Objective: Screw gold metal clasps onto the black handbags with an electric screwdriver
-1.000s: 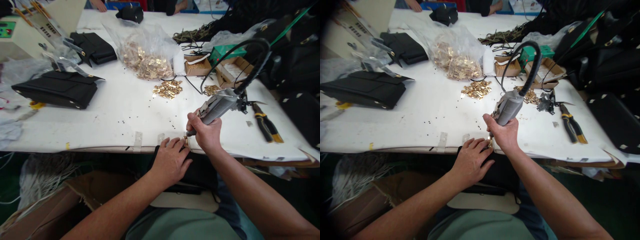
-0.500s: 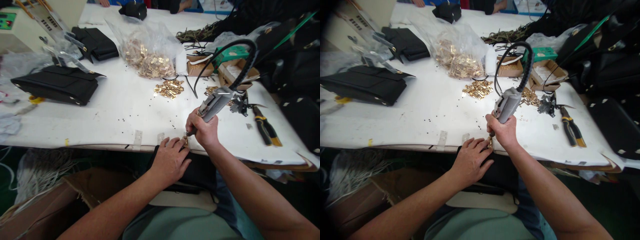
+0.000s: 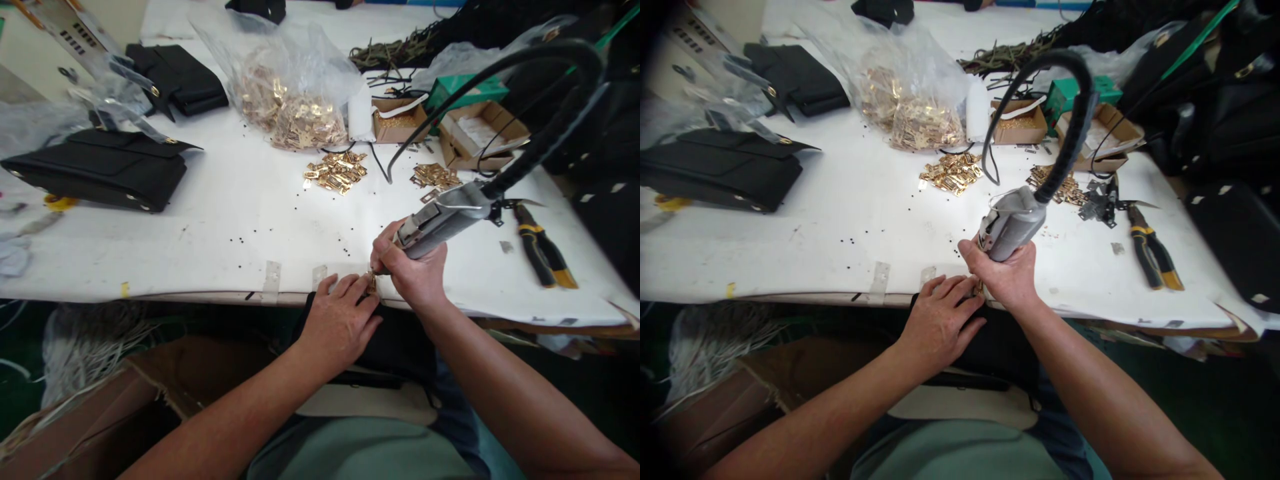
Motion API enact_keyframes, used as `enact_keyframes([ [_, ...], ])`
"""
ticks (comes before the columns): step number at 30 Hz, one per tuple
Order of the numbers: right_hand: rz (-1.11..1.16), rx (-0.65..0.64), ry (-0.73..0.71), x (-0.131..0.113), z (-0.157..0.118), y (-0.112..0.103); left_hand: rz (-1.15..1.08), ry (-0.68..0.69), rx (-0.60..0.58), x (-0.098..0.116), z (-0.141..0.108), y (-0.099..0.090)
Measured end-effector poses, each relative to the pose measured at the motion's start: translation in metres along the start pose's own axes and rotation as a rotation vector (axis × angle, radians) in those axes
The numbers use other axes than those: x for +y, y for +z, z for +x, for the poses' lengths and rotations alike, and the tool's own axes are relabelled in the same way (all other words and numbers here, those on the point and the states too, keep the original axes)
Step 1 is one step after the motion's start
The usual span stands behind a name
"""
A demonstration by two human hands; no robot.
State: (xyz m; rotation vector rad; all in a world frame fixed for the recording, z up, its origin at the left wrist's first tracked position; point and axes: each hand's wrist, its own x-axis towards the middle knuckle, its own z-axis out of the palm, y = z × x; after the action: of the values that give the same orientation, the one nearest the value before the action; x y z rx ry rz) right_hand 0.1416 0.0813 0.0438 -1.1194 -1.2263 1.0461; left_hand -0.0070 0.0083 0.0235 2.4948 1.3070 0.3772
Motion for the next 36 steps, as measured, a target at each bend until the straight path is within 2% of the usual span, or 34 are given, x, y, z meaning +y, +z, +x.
enact_keyframes([
  [9,-0.019,0.009,0.047,0.0041,0.0053,-0.0010,0.009,0.002,-0.018,0.0006,0.0002,-0.0024],
  [15,-0.017,0.025,0.001,0.0038,0.0041,0.0010,0.012,0.012,-0.001,-0.0013,-0.0002,-0.0003],
  [21,-0.045,0.021,0.056,0.0000,0.0003,0.0021,0.030,0.016,-0.023,-0.0004,0.0002,0.0001],
  [36,-0.044,0.027,0.043,-0.0008,-0.0007,0.0017,0.068,0.014,-0.029,-0.0013,0.0007,0.0037],
])
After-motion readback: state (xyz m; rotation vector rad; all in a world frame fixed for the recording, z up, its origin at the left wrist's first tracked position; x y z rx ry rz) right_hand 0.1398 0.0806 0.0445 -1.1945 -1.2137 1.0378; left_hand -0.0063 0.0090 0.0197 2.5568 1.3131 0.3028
